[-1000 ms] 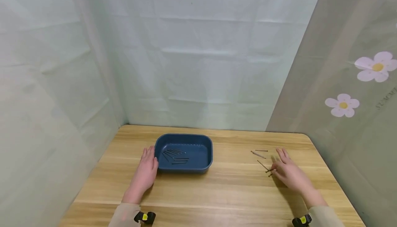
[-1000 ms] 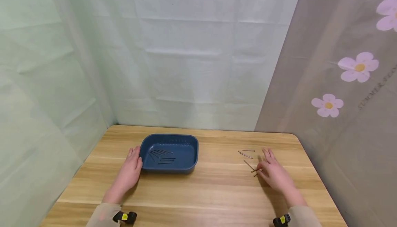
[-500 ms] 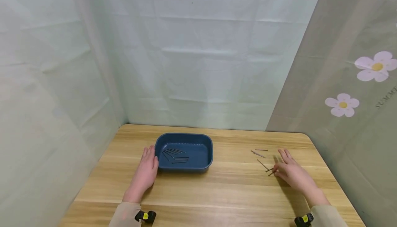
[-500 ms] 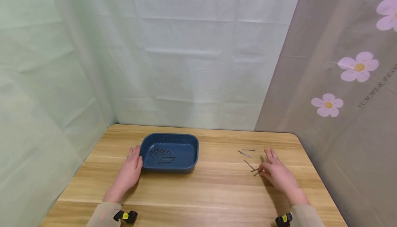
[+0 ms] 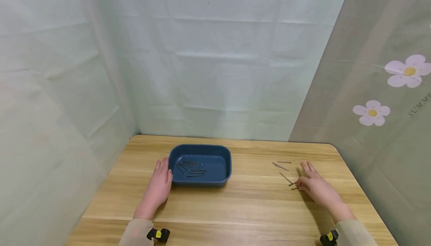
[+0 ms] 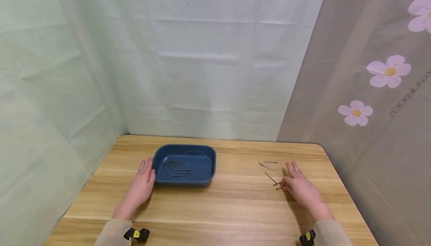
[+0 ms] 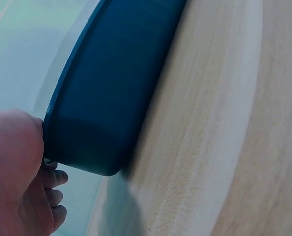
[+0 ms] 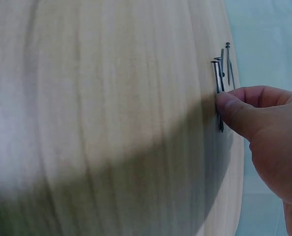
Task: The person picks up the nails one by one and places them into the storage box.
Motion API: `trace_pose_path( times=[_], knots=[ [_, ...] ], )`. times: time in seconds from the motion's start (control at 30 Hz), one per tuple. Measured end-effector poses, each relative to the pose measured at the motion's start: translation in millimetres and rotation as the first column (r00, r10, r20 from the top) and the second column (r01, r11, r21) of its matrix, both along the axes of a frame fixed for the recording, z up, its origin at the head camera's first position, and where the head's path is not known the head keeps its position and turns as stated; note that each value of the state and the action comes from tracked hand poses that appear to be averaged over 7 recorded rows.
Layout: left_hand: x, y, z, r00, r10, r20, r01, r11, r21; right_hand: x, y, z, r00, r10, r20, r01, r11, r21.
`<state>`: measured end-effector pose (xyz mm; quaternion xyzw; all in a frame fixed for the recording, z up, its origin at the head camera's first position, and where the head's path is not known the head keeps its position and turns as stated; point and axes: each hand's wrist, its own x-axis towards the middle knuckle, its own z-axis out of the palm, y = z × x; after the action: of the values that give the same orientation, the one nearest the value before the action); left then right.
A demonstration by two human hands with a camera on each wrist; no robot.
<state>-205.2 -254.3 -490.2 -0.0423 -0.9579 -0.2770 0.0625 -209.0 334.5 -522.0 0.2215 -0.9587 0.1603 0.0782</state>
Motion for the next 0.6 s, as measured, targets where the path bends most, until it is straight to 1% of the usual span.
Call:
trace_pose_path(
  times=[0.23,0.43,0.6],
  knots=[
    [2.2,1.2,0.9,1.0,0.001,-0.013,-0.001,1.0,0.0,0.6,-0.8,-6.5,0.995,0.035,-0.095,-0.035,0.999,0.001],
    [2.6,1.6,1.4,1.0,0.002,-0.015,-0.002,1.0,-0.01,2.4,-2.7,-8.4,0.992,0.038,-0.122,-0.035,0.999,0.024],
    [2.0,1.6,0.5,1.0,0.005,-0.021,-0.005,1.0,-0.006,3.3,-3.5,-10.4,0.983,0.053,-0.176,-0.048,0.998,0.034]
  ],
)
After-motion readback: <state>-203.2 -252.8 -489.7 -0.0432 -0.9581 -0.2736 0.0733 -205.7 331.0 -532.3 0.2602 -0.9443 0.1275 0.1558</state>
